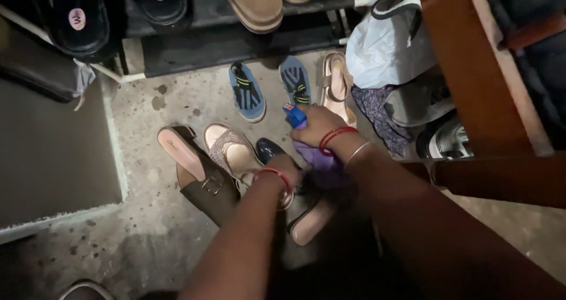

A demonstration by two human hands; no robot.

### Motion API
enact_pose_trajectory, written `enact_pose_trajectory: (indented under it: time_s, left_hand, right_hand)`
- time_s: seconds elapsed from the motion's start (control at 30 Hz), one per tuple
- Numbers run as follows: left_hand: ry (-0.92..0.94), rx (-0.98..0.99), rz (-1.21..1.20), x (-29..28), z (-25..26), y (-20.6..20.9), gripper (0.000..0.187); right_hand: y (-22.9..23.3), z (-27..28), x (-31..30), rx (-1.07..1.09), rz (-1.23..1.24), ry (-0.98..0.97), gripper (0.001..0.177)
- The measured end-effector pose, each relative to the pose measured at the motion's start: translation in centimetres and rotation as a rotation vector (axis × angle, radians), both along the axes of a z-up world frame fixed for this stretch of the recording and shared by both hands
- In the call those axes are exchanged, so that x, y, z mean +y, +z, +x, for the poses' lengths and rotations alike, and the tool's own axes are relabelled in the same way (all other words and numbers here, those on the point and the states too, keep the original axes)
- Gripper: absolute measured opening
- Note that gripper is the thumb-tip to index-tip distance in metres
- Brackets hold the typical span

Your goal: The person wipes several pairs of shoes on a multi-tier shoe rack using a purple cloth. They pick up each shoe, wipe it, and place it back on the rack. The person handles black shoes, blue sandals, and beige sandals.

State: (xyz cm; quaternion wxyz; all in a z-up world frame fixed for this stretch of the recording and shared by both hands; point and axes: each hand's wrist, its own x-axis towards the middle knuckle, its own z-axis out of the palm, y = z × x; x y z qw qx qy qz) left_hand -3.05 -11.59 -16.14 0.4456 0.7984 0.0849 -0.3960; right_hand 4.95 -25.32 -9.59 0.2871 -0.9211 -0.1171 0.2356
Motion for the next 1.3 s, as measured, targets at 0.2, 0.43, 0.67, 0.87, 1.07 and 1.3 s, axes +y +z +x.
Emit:
enact_pose_trajectory:
  time_s: [0.2, 0.43, 0.67, 0.87, 1.07, 1.3]
  left_hand:
    - [1.245, 0.431, -0.537, -3.6, -1.3, -4.4, 0.017]
    - [1.964, 0.417, -0.797, -6.5, 0.3, -6.8, 0.009]
    - [1.906, 0.181, -0.985, -3.7, 2.5, -1.8, 0.023]
    - [1.694, 0.003, -0.630, 1.1, 6.2, 5.1, 0.027]
    - [1.753, -0.023, -0.483, 5.6, 8.1, 10.4, 0.058]
    - [1.535, -0.169, -0.353, 9.7, 8.6, 16.0, 0.071]
  right_hand:
    - [-0.7, -0.5, 0.9, 0.048, -0.043, -0.020, 0.055]
    - [-3.5, -1.0, 0.1, 0.192, 0.409, 0.022, 0.049]
    - [-1.3, -1.0, 0.2, 0.152, 0.325, 0.028, 0.033]
    - [3.5, -0.1, 1.8, -0.031, 0.099, 0.045, 0.029]
    - [9.1, 1.3, 4.6, -0.142, 0.006, 0.064, 0.032]
    - [18.2, 0.9, 8.7, -0.213, -0.113, 0.027, 0.033]
